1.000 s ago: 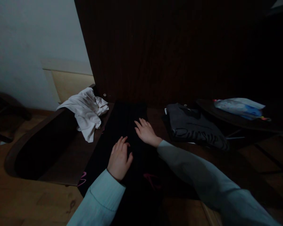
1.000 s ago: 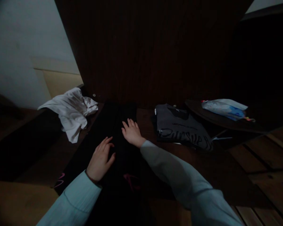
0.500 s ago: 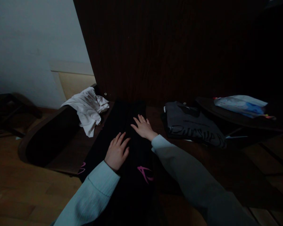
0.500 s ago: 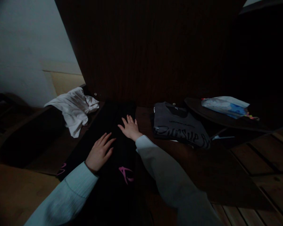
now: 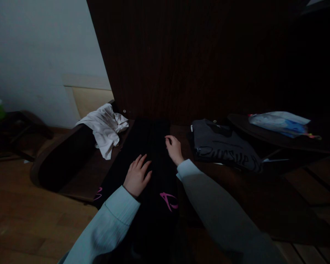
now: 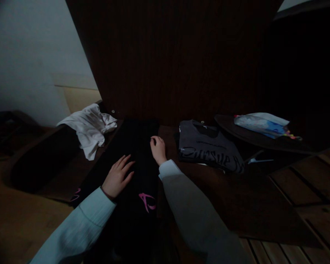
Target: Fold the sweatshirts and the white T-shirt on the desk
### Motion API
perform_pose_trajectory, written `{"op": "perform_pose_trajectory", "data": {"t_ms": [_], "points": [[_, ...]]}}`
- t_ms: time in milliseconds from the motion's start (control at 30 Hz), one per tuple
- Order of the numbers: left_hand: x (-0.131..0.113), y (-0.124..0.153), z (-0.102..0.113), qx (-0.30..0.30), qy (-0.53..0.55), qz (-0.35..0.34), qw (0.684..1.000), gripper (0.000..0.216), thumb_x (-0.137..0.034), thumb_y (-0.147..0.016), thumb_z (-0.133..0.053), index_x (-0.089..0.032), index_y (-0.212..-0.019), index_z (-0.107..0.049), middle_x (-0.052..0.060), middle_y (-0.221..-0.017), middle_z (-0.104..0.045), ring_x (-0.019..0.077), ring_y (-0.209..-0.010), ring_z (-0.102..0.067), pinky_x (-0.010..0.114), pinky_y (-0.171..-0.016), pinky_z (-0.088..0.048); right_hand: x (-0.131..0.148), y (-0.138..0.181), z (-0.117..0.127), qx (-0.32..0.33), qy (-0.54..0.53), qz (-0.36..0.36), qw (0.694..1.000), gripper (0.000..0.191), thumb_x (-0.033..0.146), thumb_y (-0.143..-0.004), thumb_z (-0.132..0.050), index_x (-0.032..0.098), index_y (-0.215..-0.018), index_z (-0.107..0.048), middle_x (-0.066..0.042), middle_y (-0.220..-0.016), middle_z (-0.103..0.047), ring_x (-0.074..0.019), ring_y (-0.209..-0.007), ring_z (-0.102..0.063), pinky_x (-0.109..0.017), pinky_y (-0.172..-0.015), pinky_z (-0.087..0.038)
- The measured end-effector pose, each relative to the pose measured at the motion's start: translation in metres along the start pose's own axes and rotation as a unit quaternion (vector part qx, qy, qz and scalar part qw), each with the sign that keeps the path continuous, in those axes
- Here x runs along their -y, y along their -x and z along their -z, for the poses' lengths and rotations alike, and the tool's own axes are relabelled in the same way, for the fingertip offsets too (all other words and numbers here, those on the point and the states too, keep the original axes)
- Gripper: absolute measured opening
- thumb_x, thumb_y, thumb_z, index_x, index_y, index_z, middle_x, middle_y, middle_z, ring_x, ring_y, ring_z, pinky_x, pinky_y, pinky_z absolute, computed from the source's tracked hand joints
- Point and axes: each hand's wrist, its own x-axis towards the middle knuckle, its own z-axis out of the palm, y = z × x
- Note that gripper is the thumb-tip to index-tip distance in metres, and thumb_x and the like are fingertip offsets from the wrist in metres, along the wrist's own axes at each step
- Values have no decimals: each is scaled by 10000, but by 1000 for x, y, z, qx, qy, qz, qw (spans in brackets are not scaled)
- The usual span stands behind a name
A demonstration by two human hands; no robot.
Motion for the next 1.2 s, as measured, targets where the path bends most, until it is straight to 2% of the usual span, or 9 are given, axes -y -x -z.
{"op": "perform_pose_trajectory", "data": {"t_ms": [133, 200, 333, 500, 667, 867, 933, 1067, 1200], "points": [[5, -1, 38, 49, 151, 8, 987, 399, -372, -826, -382, -162, -1133, -529, 117, -1321, -428, 228, -1201, -410, 391, -991, -348, -10, -3, 4, -105, -78, -104, 986, 194, 160, -723, -415, 160, -834, -574, -48, -832, -635, -155, -785, -619, -302, -748, -476], [15, -4, 69, 106, 219, -17, 970, 432, -450, -824, -368, -196, -1131, -536, 72, -1248, -514, 204, -1147, -469, 345, -984, -362, -11, -4, 6, -99, -97, -117, 983, 187, 141, -696, -424, 164, -822, -560, -48, -846, -634, -158, -819, -619, -306, -768, -474], [51, -14, 107, 59, 206, 86, 973, 528, -555, -772, -375, -198, -1127, -536, 51, -1120, -597, 215, -1069, -521, 336, -952, -386, -9, -6, 13, -43, -135, -206, 968, 193, 145, -690, -439, 172, -863, -522, -61, -904, -630, -157, -838, -622, -284, -701, -506], [97, -22, 83, 47, 101, 196, 974, 611, -577, -680, -444, -150, -1106, -543, 106, -1082, -574, 244, -969, -555, 358, -858, -441, -3, 5, 26, 20, -147, -274, 950, 136, 182, -724, -483, 175, -860, -481, -24, -714, -624, -116, -606, -605, -226, -503, -511], [105, -26, 56, 78, 85, 183, 976, 590, -494, -709, -457, -145, -1184, -488, 71, -935, -593, 213, -870, -573, 325, -805, -455, 1, 30, 37, 80, -128, -247, 957, 227, 304, -710, -562, 161, -869, -485, 20, -587, -573, -106, -480, -545, -232, -463, -482], [93, -37, 48, 73, 42, 148, 985, 554, -428, -748, -454, -199, -1252, -454, 87, -1019, -571, 229, -951, -557, 361, -865, -421, 12, 53, 43, 138, -8, -41, 989, 672, 320, -700, -604, 232, -1299, -314, -48, -996, -589, -142, -726, -593, -283, -667, -475], [88, -42, 46, 90, 62, 130, 985, 590, -420, -745, -470, -197, -1288, -409, 95, -1089, -565, 232, -1007, -544, 364, -905, -397, 16, 53, 43, 174, 65, 4, 983, 589, 304, -730, -589, 267, -1280, -381, -49, -1050, -558, -166, -867, -577, -290, -745, -453], [82, -52, 40, 143, 156, 66, 975, 587, -378, -709, -532, -190, -1256, -436, 69, -1253, -507, 203, -1149, -464, 331, -982, -341, 20, 45, 42, 244, 158, 9, 957, 400, 244, -786, -533, 268, -1184, -510, -49, -1036, -545, -166, -986, -537, -264, -806, -417], [77, -59, 31, 110, 147, 71, 980, 443, -309, -700, -570, -198, -1128, -546, 53, -1181, -566, 197, -1097, -507, 340, -972, -361, 24, 30, 44, 302, 206, 14, 931, 450, 211, -790, -520, 280, -1233, -472, -60, -1120, -531, -180, -1062, -506, -266, -846, -394]]}}
